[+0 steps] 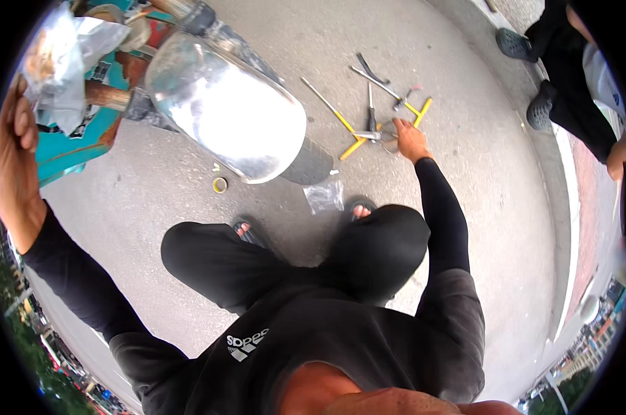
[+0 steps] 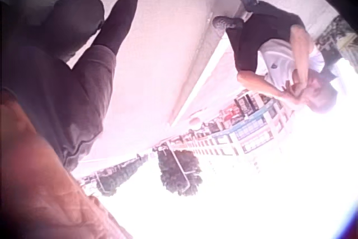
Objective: The person repairs electrical wiring on a teal three-wheeled vehicle by stripping wire insulation, twisting conductors, and wrapping connections with electrical tape. The person uses pliers and a screwdriver to manipulate the wires and secure components near the handlebar area.
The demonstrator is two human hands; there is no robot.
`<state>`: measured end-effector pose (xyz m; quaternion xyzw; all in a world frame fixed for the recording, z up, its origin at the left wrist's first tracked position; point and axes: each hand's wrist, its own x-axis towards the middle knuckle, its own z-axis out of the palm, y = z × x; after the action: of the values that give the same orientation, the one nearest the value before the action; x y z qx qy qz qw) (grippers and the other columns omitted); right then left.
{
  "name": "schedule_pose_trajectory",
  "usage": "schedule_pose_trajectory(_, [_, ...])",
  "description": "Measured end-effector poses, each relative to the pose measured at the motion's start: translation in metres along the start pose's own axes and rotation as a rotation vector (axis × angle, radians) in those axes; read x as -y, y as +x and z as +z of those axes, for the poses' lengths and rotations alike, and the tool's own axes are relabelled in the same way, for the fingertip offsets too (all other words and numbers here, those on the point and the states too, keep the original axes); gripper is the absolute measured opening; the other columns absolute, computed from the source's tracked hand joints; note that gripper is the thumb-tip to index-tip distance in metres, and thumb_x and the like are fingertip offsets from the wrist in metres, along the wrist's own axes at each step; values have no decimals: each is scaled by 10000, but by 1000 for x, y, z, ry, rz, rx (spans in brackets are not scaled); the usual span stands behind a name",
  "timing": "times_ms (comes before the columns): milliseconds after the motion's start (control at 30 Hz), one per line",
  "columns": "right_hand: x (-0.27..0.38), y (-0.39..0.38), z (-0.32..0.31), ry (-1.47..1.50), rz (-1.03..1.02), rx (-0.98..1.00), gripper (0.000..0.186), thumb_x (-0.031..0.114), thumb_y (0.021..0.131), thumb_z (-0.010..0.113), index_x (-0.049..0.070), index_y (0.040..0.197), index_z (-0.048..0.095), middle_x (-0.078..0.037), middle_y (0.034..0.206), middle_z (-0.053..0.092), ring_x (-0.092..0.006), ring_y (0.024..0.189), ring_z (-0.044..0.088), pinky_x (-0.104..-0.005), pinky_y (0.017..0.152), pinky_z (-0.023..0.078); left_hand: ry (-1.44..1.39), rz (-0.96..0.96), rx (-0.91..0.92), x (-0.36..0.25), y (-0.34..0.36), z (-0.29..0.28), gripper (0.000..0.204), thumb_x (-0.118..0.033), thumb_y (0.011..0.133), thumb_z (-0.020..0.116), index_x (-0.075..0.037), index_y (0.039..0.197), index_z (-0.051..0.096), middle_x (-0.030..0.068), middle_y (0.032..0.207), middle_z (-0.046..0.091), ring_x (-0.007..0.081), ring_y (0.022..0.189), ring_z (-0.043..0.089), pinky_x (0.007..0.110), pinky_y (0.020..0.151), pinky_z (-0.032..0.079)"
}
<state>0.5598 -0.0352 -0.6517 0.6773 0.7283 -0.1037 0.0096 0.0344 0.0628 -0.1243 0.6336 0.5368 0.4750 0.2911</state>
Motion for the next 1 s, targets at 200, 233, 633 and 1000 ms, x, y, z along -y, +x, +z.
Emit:
schedule_pose_trajectory(200, [82,-124,-56,174,65,-82,282,37,889,586,-5,1157,511,-231,1098,641,-431,1041,629,-502,849,529,184,103,12,-102,-25,-63,261,-221,1002,632,30,962,689,5,624,622,38,494,515,208,460,395])
schedule_pose_trajectory(233, [88,-125,-53,158,69,-94,356,39,839,640,9,1162,495,-222,1088,641,-434,1040,624,-499,852,527,255,130,33,-109,-38,-68,253,-198,997,637,48,961,683,24,643,649,48,524,564,215,473,416])
schedule_pose_trajectory(633, [153,-161,-129,458,85,135,519,26,798,646,28,1307,541,-139,813,671,-293,698,680,-391,629,540,121,181,-491,-26,-69,-190,229,-120,992,625,26,1168,612,70,947,683,70,756,623,216,567,498])
schedule_pose_trajectory(1000, [264,-174,-311,1636,253,-254,508,253,833,725,18,1226,506,18,712,452,-84,471,379,-244,424,313,810,737,-466,-6,-45,-197,225,-54,771,784,-113,969,696,21,968,631,220,864,648,332,661,529])
